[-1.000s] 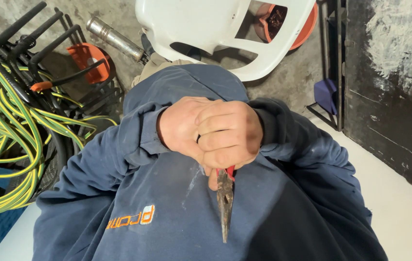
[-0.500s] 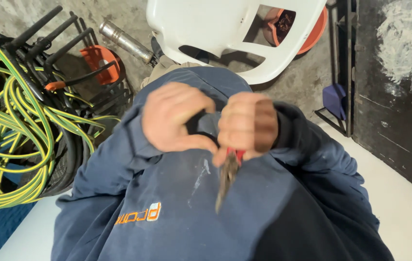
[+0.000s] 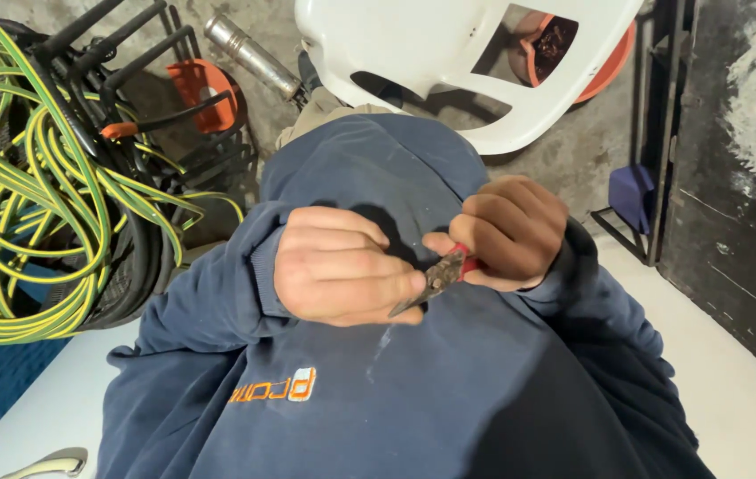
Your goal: The person sits on the floor, opens a toolbox, and rummages through pliers and screwdrivers before selecting red-handled pliers. They then hold a motor stator on a white table and use the pliers to cut and pull copper wire off the stator, working around its sides.
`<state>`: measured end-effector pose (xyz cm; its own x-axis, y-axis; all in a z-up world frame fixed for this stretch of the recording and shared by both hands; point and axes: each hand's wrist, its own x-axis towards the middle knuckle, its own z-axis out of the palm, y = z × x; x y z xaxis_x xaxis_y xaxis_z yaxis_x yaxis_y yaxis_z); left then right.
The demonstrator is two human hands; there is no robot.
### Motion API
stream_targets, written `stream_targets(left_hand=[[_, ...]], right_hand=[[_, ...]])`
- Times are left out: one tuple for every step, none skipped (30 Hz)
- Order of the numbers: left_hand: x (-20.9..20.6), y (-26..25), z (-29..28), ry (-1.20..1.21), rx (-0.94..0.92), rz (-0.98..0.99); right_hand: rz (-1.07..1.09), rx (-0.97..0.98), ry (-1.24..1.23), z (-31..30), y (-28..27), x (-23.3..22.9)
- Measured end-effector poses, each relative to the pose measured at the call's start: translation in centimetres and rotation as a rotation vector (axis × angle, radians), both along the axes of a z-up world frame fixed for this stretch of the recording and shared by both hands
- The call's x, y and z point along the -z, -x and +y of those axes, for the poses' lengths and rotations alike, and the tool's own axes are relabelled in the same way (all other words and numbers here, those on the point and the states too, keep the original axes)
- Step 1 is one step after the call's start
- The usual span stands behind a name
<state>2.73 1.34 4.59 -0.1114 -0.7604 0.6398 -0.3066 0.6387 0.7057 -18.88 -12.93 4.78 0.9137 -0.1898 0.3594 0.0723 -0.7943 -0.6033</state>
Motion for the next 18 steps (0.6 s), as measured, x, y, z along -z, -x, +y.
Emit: stream_targets(left_hand=[[-0.1,-0.2,-0.1,0.042,0.021,0.021],[-0.1,-0.2,-0.1,0.042,0.02,0.021],[-0.1,-0.2,-0.1,0.035,0.045,0.023],[0.0,-0.1,-0.2,0.031,0.067,0.026],[0.2,0.0,-0.5,0.033,0.065,0.029],[0.2,0.1,-0.7,0.028,0.095,0.075],[0.3,0.3,-0.9,0.023,0.126,0.122],[0.3,0.2,-1.0,0.025,0.121,0.125],[0.3,0.1,-1.2,-0.061,0.187,0.181],[0.3,0.0,-1.2,-0.143,0.248,0.233],[0.7,0.3,-1.0,-0.137,0.238,0.232],[1.1,0.7,-1.0,-0.201,0.209,0.293],[1.6,1.1,-0.9,-0.264,0.182,0.355],[1.8,1.5,-0.8,-0.257,0.179,0.359],[2.0,2.0,-0.6,-0.328,0.152,0.463],[2.1,2.3,-0.1,-0.407,0.117,0.565],[2.1,2.4,0.0,-0.409,0.106,0.565],[2.2,2.4,0.1,-0.46,0.112,0.578]], right_hand=[[0.011,0.011,0.009,0.0,0.2,0.1],[0.011,0.011,0.009,0.0,0.3,0.3],[0.017,0.016,0.001,0.0,0.4,0.4],[0.025,0.019,-0.003,-0.1,0.5,0.5],[0.028,0.016,-0.001,-0.2,0.3,0.8],[0.019,-0.015,-0.034,-0.2,0.2,1.1],[0.01,-0.047,-0.067,-0.2,0.1,1.4],[0.013,-0.052,-0.065,-0.1,0.0,2.3],[-0.015,-0.093,-0.191,0.1,-0.2,3.1],[-0.047,-0.14,-0.314,0.1,-0.4,4.0],[-0.046,-0.151,-0.31,0.4,-0.4,5.0],[-0.036,-0.198,-0.504,0.6,-0.1,5.9],[-0.025,-0.243,-0.698,0.8,0.1,6.8],[-0.019,-0.246,-0.693,0.8,0.4,7.2],[0.071,-0.278,-0.763,0.8,0.7,7.7],[0.157,-0.319,-0.841,1.1,0.7,8.3],[0.158,-0.329,-0.844,1.2,0.7,8.5],[0.183,-0.365,-0.989,1.2,0.6,8.7]])
